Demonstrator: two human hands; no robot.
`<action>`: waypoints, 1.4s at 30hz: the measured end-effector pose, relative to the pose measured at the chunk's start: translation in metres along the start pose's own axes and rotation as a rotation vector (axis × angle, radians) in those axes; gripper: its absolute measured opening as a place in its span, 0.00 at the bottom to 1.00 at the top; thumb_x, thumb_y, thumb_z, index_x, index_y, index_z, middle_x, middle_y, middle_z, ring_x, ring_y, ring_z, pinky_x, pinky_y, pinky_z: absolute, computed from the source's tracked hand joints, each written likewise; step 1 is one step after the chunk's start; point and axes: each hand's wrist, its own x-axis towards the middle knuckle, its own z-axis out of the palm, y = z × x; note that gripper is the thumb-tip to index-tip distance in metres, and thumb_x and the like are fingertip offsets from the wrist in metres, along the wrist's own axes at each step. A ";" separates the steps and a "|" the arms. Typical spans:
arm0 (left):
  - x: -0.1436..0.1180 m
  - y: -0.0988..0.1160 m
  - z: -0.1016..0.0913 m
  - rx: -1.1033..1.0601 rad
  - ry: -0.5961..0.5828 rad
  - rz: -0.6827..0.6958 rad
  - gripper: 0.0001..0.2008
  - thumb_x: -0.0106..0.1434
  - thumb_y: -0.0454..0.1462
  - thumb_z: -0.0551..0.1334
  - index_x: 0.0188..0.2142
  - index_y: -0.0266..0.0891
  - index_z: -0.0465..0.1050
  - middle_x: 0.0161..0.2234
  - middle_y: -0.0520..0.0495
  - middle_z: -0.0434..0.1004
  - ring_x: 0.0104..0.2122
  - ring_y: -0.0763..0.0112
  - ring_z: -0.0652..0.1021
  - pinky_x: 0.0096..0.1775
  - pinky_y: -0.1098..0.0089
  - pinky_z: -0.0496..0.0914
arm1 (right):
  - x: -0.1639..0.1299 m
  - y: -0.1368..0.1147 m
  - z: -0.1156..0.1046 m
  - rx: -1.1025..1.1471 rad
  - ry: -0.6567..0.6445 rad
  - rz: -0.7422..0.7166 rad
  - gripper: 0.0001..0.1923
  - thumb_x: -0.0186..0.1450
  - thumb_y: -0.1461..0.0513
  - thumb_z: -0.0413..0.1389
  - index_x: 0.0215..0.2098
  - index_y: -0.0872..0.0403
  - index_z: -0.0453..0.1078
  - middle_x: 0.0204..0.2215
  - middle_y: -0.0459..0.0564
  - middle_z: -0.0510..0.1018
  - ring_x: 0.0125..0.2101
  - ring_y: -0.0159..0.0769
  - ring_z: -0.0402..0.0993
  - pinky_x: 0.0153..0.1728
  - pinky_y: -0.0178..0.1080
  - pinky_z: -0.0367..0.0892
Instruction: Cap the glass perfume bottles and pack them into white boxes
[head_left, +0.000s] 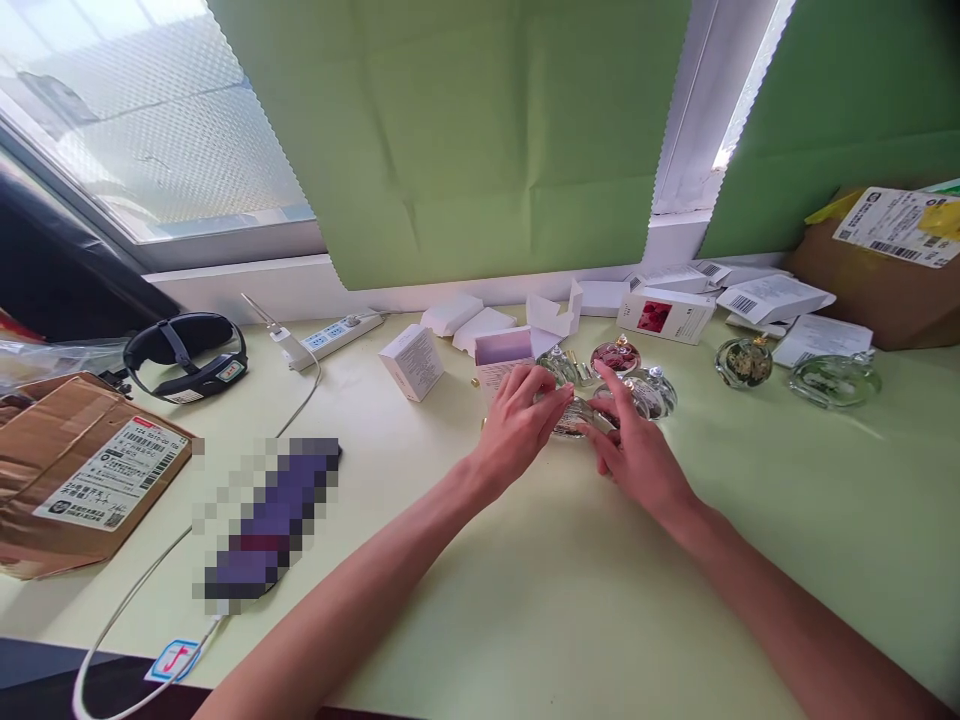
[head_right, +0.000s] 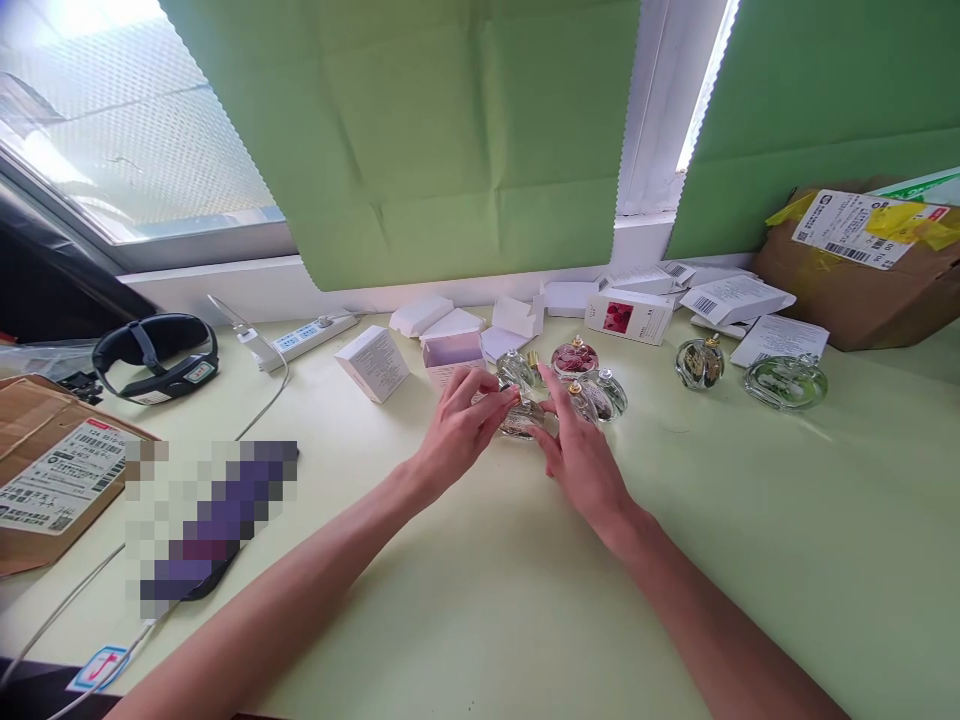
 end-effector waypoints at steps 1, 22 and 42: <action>0.001 0.000 -0.001 0.007 -0.015 0.010 0.08 0.72 0.36 0.56 0.45 0.41 0.74 0.38 0.44 0.73 0.38 0.66 0.69 0.40 0.66 0.68 | 0.000 0.000 0.000 -0.003 0.000 -0.001 0.39 0.71 0.51 0.51 0.73 0.35 0.35 0.53 0.54 0.76 0.14 0.27 0.68 0.23 0.41 0.74; 0.009 -0.002 -0.009 -0.102 -0.090 0.053 0.12 0.74 0.37 0.52 0.42 0.38 0.73 0.34 0.44 0.75 0.36 0.66 0.71 0.38 0.64 0.69 | -0.001 -0.005 -0.002 -0.035 0.005 -0.028 0.36 0.72 0.51 0.49 0.73 0.39 0.40 0.51 0.54 0.78 0.14 0.29 0.69 0.29 0.44 0.74; 0.000 -0.002 -0.016 -0.181 -0.049 -0.020 0.14 0.73 0.35 0.53 0.53 0.39 0.72 0.41 0.42 0.72 0.40 0.67 0.72 0.44 0.64 0.71 | -0.002 -0.005 0.000 0.022 -0.027 0.010 0.35 0.71 0.51 0.50 0.72 0.38 0.41 0.53 0.55 0.76 0.14 0.27 0.67 0.24 0.41 0.73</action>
